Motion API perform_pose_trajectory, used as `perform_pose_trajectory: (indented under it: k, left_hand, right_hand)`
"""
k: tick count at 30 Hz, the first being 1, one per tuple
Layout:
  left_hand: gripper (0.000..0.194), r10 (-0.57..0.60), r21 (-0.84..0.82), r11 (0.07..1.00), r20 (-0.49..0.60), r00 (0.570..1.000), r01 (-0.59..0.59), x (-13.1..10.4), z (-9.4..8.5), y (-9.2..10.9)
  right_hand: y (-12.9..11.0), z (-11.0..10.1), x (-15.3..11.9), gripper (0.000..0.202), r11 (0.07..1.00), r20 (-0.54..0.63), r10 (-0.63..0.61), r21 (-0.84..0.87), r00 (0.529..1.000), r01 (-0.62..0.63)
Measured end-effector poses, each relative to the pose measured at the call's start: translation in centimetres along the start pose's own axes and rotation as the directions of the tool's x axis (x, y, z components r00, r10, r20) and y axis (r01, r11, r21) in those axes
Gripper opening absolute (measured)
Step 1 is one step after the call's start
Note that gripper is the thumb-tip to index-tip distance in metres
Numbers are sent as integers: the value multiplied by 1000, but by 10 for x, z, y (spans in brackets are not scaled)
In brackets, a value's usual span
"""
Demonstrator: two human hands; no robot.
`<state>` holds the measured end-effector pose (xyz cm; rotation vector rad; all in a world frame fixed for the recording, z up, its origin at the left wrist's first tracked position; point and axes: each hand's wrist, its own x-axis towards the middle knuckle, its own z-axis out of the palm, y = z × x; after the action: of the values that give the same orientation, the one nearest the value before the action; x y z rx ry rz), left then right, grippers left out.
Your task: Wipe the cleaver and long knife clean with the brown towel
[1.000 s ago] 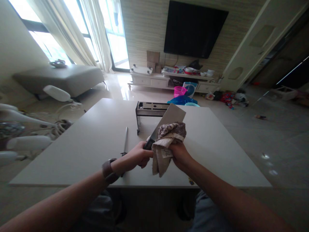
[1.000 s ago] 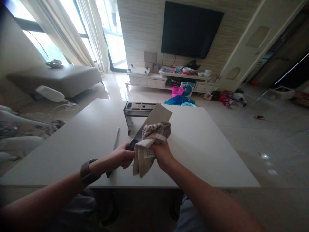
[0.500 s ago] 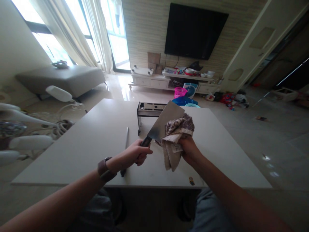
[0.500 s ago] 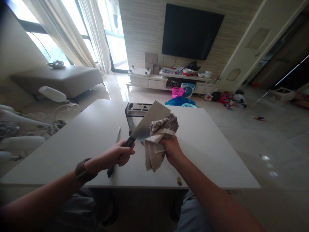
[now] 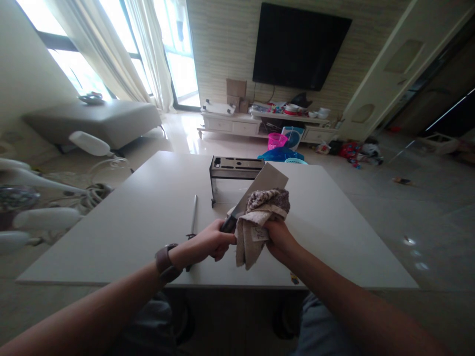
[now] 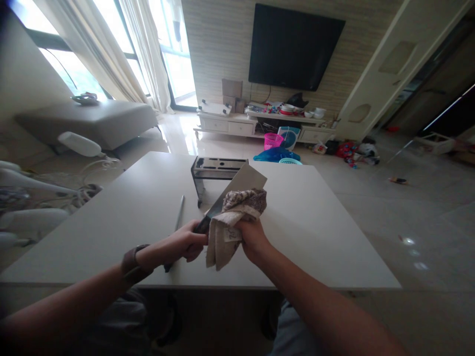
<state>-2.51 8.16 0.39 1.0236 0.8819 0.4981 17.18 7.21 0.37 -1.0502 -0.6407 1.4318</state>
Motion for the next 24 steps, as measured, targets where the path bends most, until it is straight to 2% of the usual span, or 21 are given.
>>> perform_pose_trajectory:
  k: [7, 16, 24]
  left_hand:
    - [33, -39, -11, 999, 52, 998, 40, -3, 0, 6]
    - [35, -109, 95, 991, 142, 984, 96, -8, -8, 8]
    - [33, -167, 167, 976, 140, 976, 143, -12, -17, 11]
  right_hand:
    - [-7, -2, 3, 36, 999, -84, -28, 13, 996, 29]
    - [-33, -27, 30, 31, 989, -202, -110, 76, 973, 128]
    - [-45, -44, 43, 29, 979, -195, -175, 69, 965, 192]
